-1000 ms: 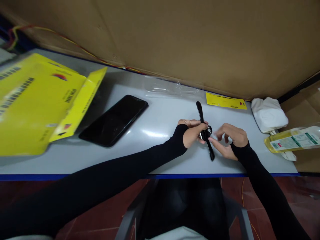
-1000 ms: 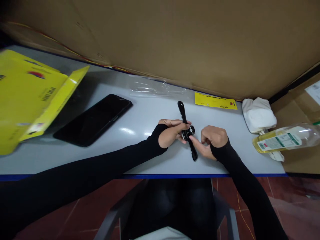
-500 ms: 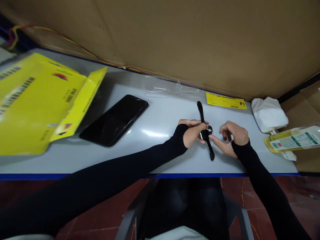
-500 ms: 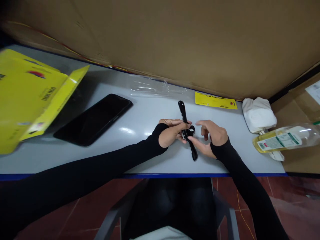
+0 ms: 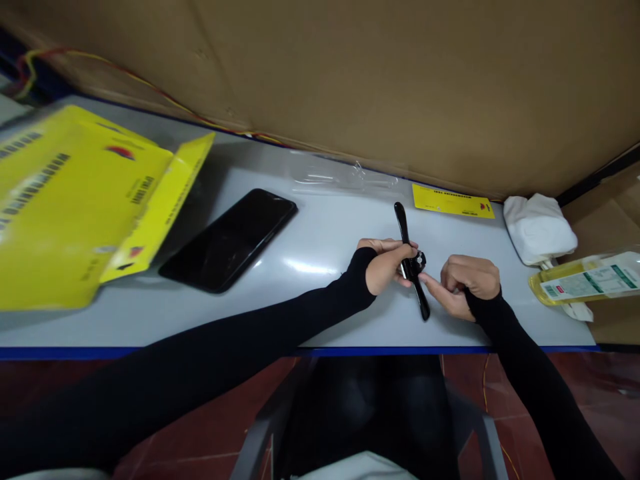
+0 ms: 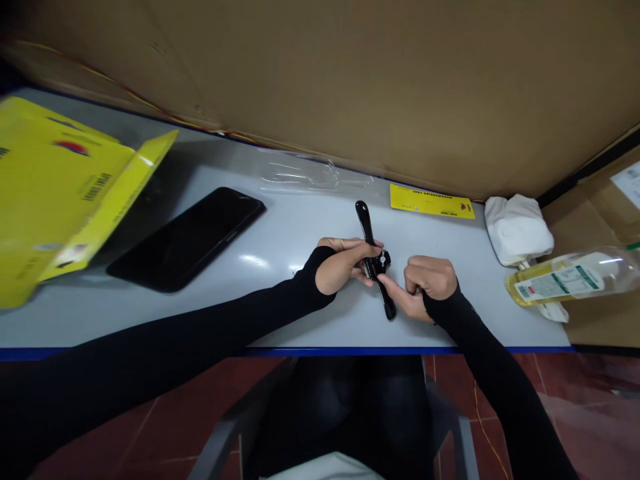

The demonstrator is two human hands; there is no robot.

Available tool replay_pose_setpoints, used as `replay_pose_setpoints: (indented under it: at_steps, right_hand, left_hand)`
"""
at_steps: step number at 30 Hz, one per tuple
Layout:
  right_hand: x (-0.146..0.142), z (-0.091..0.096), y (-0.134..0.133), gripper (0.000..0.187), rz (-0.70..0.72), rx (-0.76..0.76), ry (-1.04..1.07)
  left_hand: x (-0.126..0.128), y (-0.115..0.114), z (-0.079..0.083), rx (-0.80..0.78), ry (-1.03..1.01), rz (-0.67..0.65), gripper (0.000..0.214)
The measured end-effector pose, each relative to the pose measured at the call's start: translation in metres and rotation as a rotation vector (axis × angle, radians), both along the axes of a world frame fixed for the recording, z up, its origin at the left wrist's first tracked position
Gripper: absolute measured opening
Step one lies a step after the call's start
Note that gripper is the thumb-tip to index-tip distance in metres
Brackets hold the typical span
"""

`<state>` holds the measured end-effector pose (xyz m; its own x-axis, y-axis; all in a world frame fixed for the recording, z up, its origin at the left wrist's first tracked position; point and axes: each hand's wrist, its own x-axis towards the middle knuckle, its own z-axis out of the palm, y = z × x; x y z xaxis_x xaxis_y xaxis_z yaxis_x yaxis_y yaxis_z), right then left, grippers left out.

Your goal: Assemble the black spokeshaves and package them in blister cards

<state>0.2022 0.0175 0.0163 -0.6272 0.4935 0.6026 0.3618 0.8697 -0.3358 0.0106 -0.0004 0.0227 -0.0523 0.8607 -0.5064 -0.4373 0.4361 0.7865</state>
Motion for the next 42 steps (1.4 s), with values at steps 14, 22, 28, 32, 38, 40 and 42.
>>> replay_pose_setpoints:
  at_steps: [14, 22, 28, 32, 38, 40, 42]
  right_hand:
    - [-0.002, 0.001, 0.001, 0.026, -0.165, 0.054, -0.093]
    - [-0.003, 0.005, -0.003, 0.011, -0.027, -0.021, -0.068]
    - [-0.003, 0.003, 0.0, 0.022, -0.079, 0.092, -0.1]
    - [-0.002, 0.001, 0.0, 0.012, -0.068, 0.103, -0.106]
    - [-0.001, -0.003, 0.004, 0.017, -0.079, 0.149, -0.13]
    - [-0.002, -0.003, 0.005, 0.007, -0.088, 0.163, -0.117]
    - [-0.002, -0.002, 0.004, 0.007, -0.075, 0.137, -0.134]
  left_hand:
    - [-0.003, 0.001, -0.001, -0.001, -0.005, -0.009, 0.01]
    - [-0.004, 0.001, 0.0, 0.002, 0.005, -0.005, 0.014]
    - [-0.004, 0.0, -0.003, 0.016, -0.034, -0.031, 0.011]
    - [-0.005, 0.002, -0.008, 0.028, -0.04, -0.036, 0.012]
    - [-0.006, 0.004, -0.016, 0.058, -0.024, -0.046, 0.011]
    - [-0.005, 0.003, -0.013, 0.049, -0.015, -0.051, 0.011]
    - [-0.003, 0.002, -0.008, 0.039, -0.01, -0.058, 0.012]
